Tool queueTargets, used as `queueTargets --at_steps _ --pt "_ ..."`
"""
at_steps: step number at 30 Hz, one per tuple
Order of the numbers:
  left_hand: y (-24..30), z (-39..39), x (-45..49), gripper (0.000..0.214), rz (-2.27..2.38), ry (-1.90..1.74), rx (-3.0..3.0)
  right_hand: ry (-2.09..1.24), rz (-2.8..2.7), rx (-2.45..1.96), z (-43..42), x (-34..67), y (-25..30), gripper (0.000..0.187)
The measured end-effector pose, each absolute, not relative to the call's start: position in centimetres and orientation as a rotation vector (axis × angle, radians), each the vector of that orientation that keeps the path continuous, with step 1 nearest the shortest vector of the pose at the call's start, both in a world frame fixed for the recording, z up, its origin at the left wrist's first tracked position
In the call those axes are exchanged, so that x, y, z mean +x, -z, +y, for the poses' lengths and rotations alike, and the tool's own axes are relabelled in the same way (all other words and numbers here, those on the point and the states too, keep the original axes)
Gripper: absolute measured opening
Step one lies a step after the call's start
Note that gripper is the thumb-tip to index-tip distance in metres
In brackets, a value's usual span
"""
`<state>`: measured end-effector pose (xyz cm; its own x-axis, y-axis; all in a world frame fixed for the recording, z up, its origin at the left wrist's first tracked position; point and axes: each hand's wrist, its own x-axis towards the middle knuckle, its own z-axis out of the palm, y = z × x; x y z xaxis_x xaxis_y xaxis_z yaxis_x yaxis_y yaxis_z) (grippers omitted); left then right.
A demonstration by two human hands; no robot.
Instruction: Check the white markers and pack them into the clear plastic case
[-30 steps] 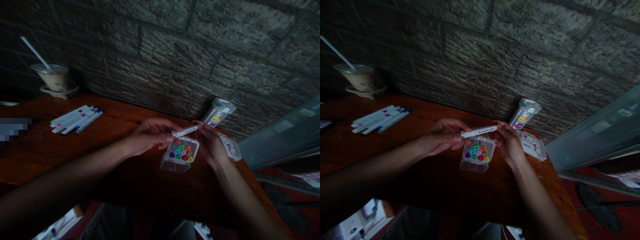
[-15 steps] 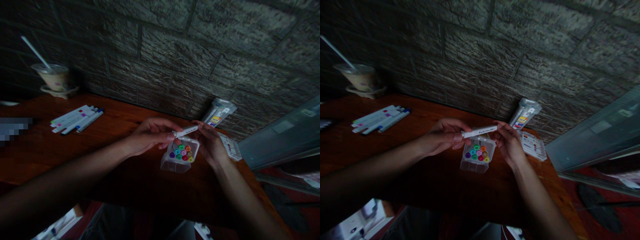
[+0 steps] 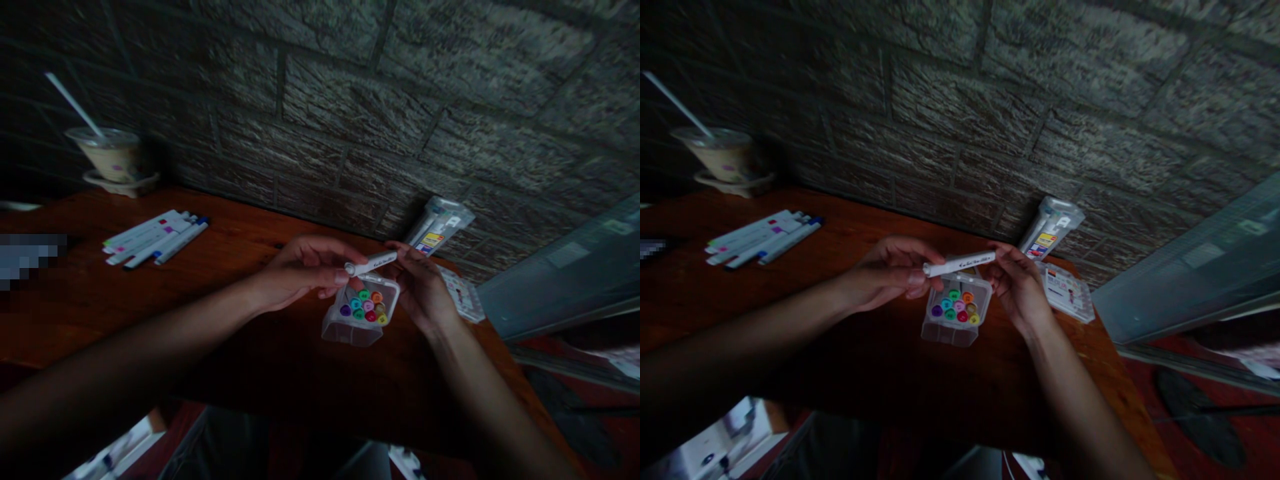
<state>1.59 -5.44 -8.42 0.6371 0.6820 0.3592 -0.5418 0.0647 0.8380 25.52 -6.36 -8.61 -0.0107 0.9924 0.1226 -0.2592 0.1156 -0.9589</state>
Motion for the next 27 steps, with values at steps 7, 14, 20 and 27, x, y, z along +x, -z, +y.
queueTargets --at_steps 7,14,20,27 --pt "8.39 -5.41 1.59 0.024 0.132 -0.928 1.178 -1.262 -1.060 -0.918 -6.35 25.43 8.55 0.020" --pt "8.41 -5.41 1.55 0.025 0.130 -0.925 1.182 -1.264 -1.063 -0.908 -6.33 25.51 8.62 0.024" --pt "8.37 -5.53 1.72 0.023 0.153 -0.943 1.175 -1.254 -1.068 -0.931 -6.35 25.50 8.55 0.023" --pt "8.29 -5.47 1.66 0.020 0.202 -0.943 1.138 -1.235 -1.129 -0.935 -6.18 25.79 8.83 0.022"
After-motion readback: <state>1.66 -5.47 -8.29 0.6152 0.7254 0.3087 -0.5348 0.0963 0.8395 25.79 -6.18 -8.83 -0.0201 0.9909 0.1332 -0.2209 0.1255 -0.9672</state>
